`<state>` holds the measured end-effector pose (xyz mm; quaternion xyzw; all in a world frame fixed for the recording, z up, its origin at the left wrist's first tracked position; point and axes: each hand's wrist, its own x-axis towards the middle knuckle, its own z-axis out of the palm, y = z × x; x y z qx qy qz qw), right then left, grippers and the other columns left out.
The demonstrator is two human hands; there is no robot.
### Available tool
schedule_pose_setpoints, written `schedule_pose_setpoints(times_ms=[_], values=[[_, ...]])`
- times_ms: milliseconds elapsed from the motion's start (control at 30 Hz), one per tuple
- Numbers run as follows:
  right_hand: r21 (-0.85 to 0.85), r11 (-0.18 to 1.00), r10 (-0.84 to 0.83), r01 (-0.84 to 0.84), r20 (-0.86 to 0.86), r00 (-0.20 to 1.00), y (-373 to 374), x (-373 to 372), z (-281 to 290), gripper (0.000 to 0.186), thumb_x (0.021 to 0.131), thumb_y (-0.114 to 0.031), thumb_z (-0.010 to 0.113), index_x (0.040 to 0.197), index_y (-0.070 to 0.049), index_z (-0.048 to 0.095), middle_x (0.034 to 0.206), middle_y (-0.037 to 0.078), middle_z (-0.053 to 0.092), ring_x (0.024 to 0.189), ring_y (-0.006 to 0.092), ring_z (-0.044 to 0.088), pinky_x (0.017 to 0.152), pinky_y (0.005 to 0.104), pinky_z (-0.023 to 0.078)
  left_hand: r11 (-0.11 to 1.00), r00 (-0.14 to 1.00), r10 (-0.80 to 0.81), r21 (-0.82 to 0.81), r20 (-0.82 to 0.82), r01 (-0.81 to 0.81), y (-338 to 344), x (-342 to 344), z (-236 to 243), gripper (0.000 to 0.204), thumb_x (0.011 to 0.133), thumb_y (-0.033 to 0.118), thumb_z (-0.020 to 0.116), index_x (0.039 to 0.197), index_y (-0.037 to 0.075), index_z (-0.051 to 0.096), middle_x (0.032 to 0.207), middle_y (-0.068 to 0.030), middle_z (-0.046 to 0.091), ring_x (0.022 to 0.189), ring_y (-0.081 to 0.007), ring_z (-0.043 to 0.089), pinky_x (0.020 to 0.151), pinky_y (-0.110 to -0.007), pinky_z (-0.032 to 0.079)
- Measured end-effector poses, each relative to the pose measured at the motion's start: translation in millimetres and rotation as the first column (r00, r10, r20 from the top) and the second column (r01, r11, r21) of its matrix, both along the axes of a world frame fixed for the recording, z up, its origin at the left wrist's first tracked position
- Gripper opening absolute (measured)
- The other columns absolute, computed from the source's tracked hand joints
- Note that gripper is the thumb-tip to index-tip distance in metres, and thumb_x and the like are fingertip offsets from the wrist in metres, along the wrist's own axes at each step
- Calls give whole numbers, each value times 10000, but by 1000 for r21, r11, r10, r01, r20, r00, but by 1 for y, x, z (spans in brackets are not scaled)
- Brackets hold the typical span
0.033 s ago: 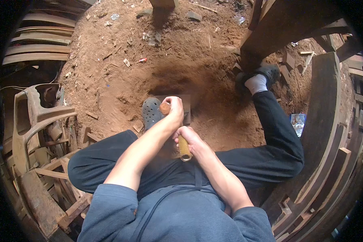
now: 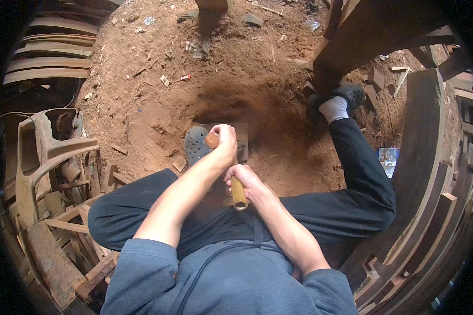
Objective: The person sits on the ground and uses a hammer to repeatedly strike a small piece of wood resting on a metal plate. The person holds the wood with one hand and swings the hammer with the other to chip away at the wood.
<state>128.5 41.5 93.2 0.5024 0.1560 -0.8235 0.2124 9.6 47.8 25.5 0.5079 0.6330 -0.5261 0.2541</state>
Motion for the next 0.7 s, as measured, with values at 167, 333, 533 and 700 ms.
schedule_pose_setpoints(times_ms=[167, 333, 533, 700], values=[[-33, 999, 12, -12, -15, 1000, 7, -2, 4, 206, 604, 51, 577, 804, 21, 540, 591, 57, 508, 425, 133, 498, 375, 274, 434, 976, 973, 190, 86, 130, -202, 5, -32, -2, 206, 777, 257, 666, 926, 121, 702, 860, 28, 667, 742, -165, 632, 544, -381, 483], [0, 1000, 16, -16, -39, 999, 19, -5, 2, 205, 600, 60, 566, 800, 26, 537, 588, 61, 508, 421, 130, 494, 368, 263, 421, 982, 970, 165, 66, 180, -180, 14, -60, 0, 205, 769, 178, 671, 961, 123, 717, 884, 47, 677, 753, -166, 645, 433, -355, 428], [-60, 998, -35, 33, -39, 999, 24, -7, 1, 210, 614, 52, 560, 821, 29, 536, 591, 61, 514, 410, 127, 483, 370, 250, 424, 970, 985, 159, 176, 68, -169, -6, -35, 5, 131, 755, 160, 673, 865, 112, 725, 789, 11, 684, 668, -189, 644, 442, -390, 460], [12, 998, 62, -61, -42, 997, 11, -8, 9, 181, 623, 56, 552, 796, 12, 523, 593, 56, 515, 413, 129, 497, 365, 275, 427, 930, 943, 333, 160, 12, -331, -15, -29, 18, 141, 754, 181, 690, 869, 102, 713, 809, -7, 680, 680, -195, 640, 489, -399, 478]])
